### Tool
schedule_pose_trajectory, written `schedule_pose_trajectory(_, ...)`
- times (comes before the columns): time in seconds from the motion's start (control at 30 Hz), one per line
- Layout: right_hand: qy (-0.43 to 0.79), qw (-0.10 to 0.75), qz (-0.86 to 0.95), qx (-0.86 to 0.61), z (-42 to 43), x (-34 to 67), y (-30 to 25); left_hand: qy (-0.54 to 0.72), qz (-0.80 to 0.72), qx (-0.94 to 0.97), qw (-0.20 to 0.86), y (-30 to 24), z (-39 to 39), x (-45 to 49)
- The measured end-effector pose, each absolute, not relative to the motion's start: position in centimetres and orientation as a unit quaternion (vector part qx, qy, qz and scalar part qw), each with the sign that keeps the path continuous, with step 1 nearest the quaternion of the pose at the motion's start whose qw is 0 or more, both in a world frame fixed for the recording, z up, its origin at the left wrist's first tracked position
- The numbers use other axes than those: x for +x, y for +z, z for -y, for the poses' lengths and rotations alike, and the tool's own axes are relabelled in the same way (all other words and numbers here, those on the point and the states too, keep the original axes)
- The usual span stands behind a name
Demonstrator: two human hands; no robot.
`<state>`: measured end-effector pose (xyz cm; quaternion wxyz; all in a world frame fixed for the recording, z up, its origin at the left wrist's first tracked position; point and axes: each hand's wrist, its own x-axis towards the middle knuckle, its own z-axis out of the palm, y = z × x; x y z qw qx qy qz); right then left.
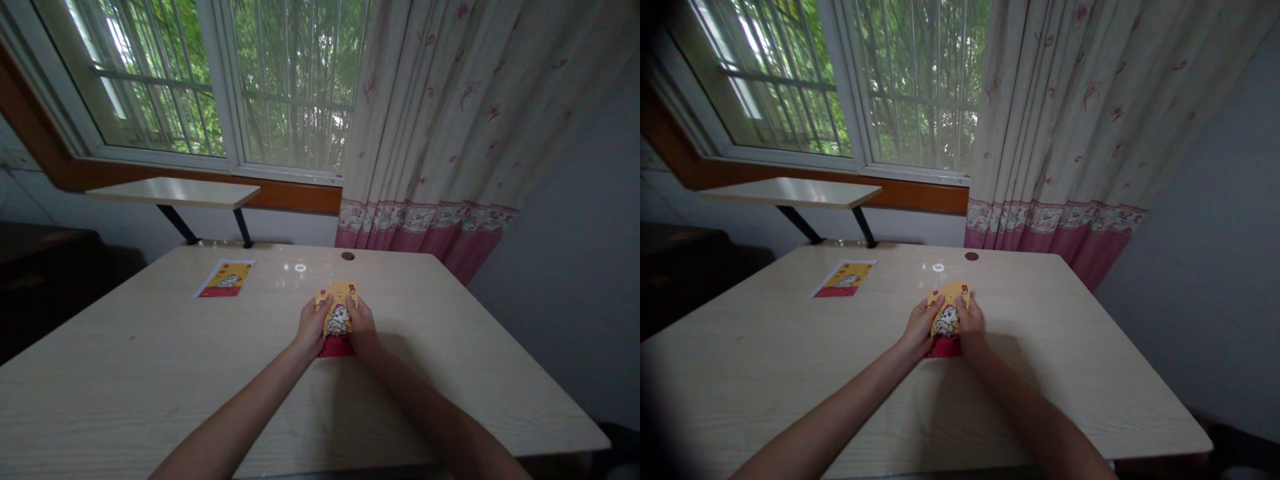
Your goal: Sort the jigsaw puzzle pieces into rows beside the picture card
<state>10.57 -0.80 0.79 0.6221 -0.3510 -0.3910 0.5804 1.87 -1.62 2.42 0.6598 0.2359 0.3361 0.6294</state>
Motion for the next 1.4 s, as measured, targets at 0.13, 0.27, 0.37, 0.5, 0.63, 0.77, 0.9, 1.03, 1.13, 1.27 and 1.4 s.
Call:
schedule_pose_trajectory(0.13,0.597,0.632,0.374,-0.323,1.1,10.2,1.1,0.627,-0.34,0.226,0.663,2.2,1.7,2.3)
schedule_pose_trajectory(0.27,0.572,0.617,0.399,-0.364,1.1,10.8,1.3,0.65,-0.373,0.296,0.592,1.9,1.5,2.1)
schedule_pose_trajectory(0.37,0.474,0.588,0.478,-0.449,0.9,11.7,1.3,0.651,-0.433,0.404,0.474,1.7,1.2,1.5)
schedule_pose_trajectory(0.5,0.299,0.529,0.586,-0.536,1.0,12.6,1.6,0.621,-0.483,0.496,0.366,1.5,1.1,0.8)
schedule_pose_trajectory(0.63,0.247,0.493,0.62,-0.558,1.1,12.7,1.7,0.6,-0.501,0.531,0.327,1.6,1.2,0.6)
schedule_pose_trajectory(0.77,0.212,0.463,0.639,-0.576,1.0,12.7,1.6,0.592,-0.515,0.533,0.316,1.3,0.9,0.5)
schedule_pose_trajectory(0.9,0.177,0.432,0.662,-0.586,1.0,13.0,1.7,0.601,-0.523,0.508,0.328,0.8,0.4,0.4)
schedule_pose_trajectory(1.03,0.192,0.447,0.668,-0.563,1.5,13.1,2.0,0.602,-0.526,0.507,0.322,0.3,0.1,0.2)
schedule_pose_trajectory(1.13,0.223,0.482,0.649,-0.545,1.6,13.0,2.0,0.598,-0.532,0.511,0.314,0.3,0.1,0.0)
schedule_pose_trajectory(1.27,0.305,0.522,0.618,-0.503,1.4,12.9,1.8,0.596,-0.531,0.506,0.325,0.5,0.0,-0.1)
schedule_pose_trajectory(1.4,0.296,0.53,0.615,-0.504,1.0,13.2,1.6,0.606,-0.514,0.471,0.383,0.8,0.1,0.2)
